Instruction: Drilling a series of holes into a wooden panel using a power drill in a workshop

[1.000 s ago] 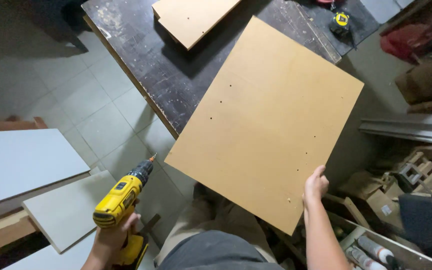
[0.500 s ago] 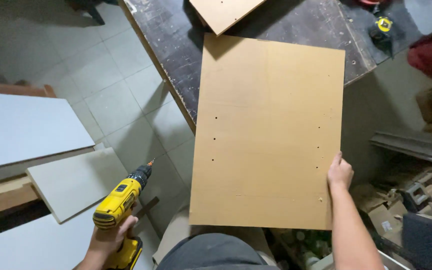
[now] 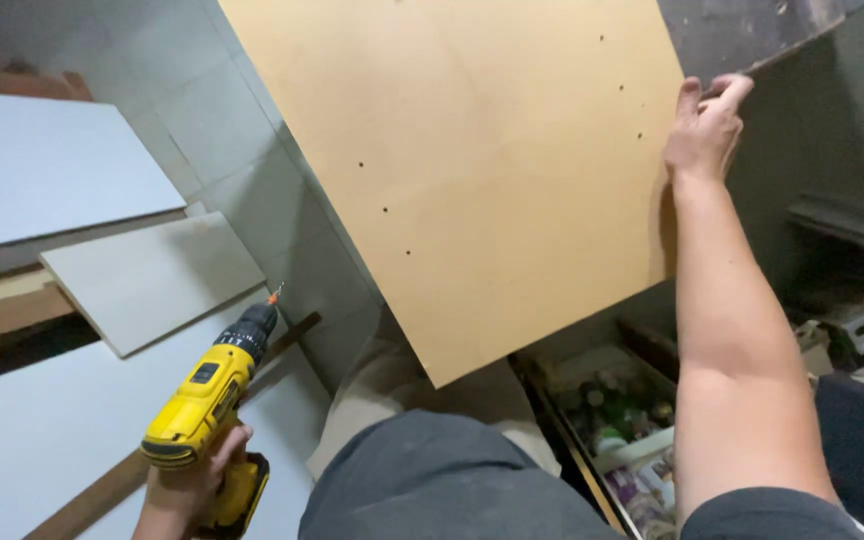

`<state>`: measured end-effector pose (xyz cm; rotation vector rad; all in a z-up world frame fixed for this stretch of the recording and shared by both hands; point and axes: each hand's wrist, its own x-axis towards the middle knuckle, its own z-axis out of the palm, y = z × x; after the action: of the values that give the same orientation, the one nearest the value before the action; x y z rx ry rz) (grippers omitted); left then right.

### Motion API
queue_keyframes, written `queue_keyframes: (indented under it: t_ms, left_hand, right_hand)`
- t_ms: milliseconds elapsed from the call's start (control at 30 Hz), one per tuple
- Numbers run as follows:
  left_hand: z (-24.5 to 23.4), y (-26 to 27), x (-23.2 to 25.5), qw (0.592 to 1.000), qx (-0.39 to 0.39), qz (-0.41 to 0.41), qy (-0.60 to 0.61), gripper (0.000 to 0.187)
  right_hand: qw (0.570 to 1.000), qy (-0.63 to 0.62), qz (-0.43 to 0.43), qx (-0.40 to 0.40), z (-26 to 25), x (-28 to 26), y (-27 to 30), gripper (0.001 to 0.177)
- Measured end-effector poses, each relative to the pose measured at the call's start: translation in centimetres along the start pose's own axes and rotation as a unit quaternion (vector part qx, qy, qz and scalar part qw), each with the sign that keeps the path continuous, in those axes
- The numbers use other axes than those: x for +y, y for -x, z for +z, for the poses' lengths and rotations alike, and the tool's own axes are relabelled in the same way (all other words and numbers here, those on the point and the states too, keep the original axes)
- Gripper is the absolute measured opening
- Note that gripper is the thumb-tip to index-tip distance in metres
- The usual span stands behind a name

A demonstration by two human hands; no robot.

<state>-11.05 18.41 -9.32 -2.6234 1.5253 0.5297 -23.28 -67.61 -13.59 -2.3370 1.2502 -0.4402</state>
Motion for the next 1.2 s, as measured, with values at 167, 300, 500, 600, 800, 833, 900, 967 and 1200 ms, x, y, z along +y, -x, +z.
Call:
queue_keyframes:
  t_ms: [167,300,500,600,800,833,900,967,1200]
  left_hand:
    - [-16.4,-8.3,11.4,0.813,-0.016,-0.384,0.437,0.029]
    - [-22.7,-12.3,15.4,0.823,-0.050,-0.364,0.434,0.067]
    - [-28.4,-16.6,20.3,0.862,-0.198,-0.282,0.372,0.019]
    - [-29.0,-18.0,21.5,0.886,-0.297,-0.265,0.238,0.025]
    - [-30.3,-21.1,24.5,0.885,-0.376,-0.229,0.149,0.014]
    - [-30.1,-21.5,24.7,0.893,-0.372,-0.203,0.148,0.021]
    - [-29.9,-22.3,25.3,0.901,-0.370,-0.177,0.143,0.029]
    - [-30.0,-23.1,25.9,0.896,-0.380,-0.175,0.152,0.021]
    - [-29.7,-24.2,26.7,0.891,-0.397,-0.178,0.131,0.017]
  right_hand:
    - [0.973,-0.116,-0.048,0.193,-5.4,-3.6,11.2,0.046]
    - [0.879,-0.312,0.249,0.259,-2.4,-0.4,24.6,0.033]
    - [0.646,-0.561,0.480,-0.196,1.8,-3.9,31.7,0.074]
    - [0.689,-0.556,0.429,-0.181,2.5,-3.2,31.9,0.062]
    - [0.707,-0.531,0.422,-0.198,-1.6,-3.3,31.0,0.066]
    - [0.712,-0.524,0.422,-0.202,-1.8,-3.5,30.9,0.067]
    - [0.714,-0.519,0.423,-0.205,-2.0,-3.5,30.7,0.068]
    - [0.719,-0.501,0.427,-0.224,-2.2,-3.5,30.5,0.064]
    - [0.703,-0.505,0.450,-0.220,-2.8,-4.4,30.0,0.066]
